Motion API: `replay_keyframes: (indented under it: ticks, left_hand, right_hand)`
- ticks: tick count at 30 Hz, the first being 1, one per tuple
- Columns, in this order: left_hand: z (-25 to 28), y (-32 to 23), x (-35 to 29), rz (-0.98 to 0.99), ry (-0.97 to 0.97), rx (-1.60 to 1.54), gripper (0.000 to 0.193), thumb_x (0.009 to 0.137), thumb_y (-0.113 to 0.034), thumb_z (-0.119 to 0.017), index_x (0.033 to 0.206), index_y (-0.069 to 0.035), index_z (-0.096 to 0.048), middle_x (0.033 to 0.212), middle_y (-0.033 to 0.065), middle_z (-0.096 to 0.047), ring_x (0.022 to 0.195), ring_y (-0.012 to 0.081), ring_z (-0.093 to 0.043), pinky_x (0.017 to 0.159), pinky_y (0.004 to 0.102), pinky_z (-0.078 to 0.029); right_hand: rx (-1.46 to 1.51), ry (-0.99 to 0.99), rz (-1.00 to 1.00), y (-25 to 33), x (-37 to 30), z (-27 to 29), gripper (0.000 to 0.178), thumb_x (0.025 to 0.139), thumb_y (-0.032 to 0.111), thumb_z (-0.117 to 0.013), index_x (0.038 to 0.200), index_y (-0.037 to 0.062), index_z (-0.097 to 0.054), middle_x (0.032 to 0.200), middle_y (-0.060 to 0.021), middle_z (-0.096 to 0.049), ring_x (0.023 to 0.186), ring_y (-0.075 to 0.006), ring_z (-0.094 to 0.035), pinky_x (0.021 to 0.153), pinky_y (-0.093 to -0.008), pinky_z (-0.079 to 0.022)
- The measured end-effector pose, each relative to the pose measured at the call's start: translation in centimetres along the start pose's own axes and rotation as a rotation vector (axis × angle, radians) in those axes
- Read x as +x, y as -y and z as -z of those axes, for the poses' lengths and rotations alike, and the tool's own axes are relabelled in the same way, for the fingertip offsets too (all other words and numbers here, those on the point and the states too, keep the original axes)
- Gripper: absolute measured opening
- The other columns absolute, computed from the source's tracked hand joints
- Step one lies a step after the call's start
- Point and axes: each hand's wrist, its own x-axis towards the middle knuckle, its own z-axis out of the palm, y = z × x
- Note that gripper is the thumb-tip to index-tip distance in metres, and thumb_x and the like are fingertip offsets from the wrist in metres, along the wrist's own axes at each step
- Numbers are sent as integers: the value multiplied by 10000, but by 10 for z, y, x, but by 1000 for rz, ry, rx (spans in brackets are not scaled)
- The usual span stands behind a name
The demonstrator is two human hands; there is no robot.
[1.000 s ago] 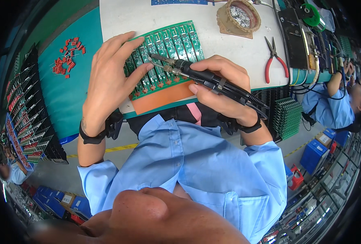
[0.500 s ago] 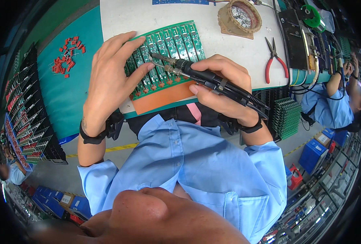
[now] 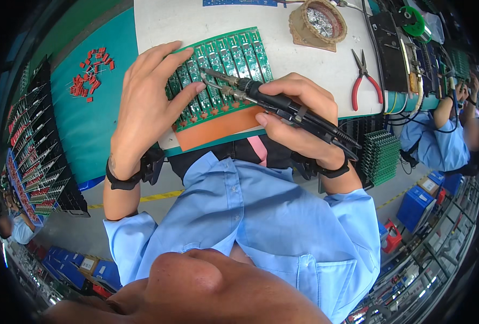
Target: Soldering electronic components onto printed circuit boards at an assembly station.
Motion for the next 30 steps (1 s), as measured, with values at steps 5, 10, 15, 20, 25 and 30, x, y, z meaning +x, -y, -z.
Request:
replay_keyframes:
  ticks: [5,10,15,20,25,30]
  left_hand:
    - [0,0,0,-1,-2,1,484,798,-246,-804,1219,-50,-668,1302,151,-610,1250,342,-520,1074,463,-365]
    - [4,-1,-3,-4,-16,5,504,809,-229,-796,1257,-54,-645,1322,147,-604,1262,347,-519,1076,462,-373]
    - [9,0,-9,17,5,43,511,815,-200,-793,1278,-55,-633,1362,139,-592,1269,356,-526,1069,458,-393]
    - [8,3,-9,24,4,45,496,811,-204,-797,1258,-52,-645,1365,141,-589,1268,359,-526,1063,459,-399]
    - [5,6,-10,34,-4,-4,453,818,-233,-783,1212,-48,-662,1325,163,-592,1267,353,-507,1080,480,-362]
    - [5,7,-10,31,-4,-10,452,816,-234,-784,1211,-50,-663,1321,163,-594,1264,354,-508,1076,481,-365]
  right_hand:
    - [36,-12,12,7,-4,4,397,751,19,-798,1102,-48,-625,965,-147,-656,829,-180,-627,729,-281,-506]
    - [49,13,23,3,0,-4,395,753,18,-798,1102,-47,-625,968,-148,-658,836,-184,-630,738,-289,-507]
    - [20,42,39,-3,6,-9,384,753,14,-799,1094,-46,-633,966,-142,-662,832,-182,-632,730,-285,-505]
    - [0,70,41,-4,10,-11,379,754,10,-797,1093,-47,-637,965,-138,-664,824,-178,-632,723,-280,-503]
    - [1,71,27,-1,10,-11,384,754,5,-794,1100,-46,-638,970,-139,-664,819,-173,-632,714,-272,-503]
    - [2,68,10,0,10,-12,390,751,5,-797,1103,-45,-639,974,-140,-663,815,-169,-633,707,-267,-505]
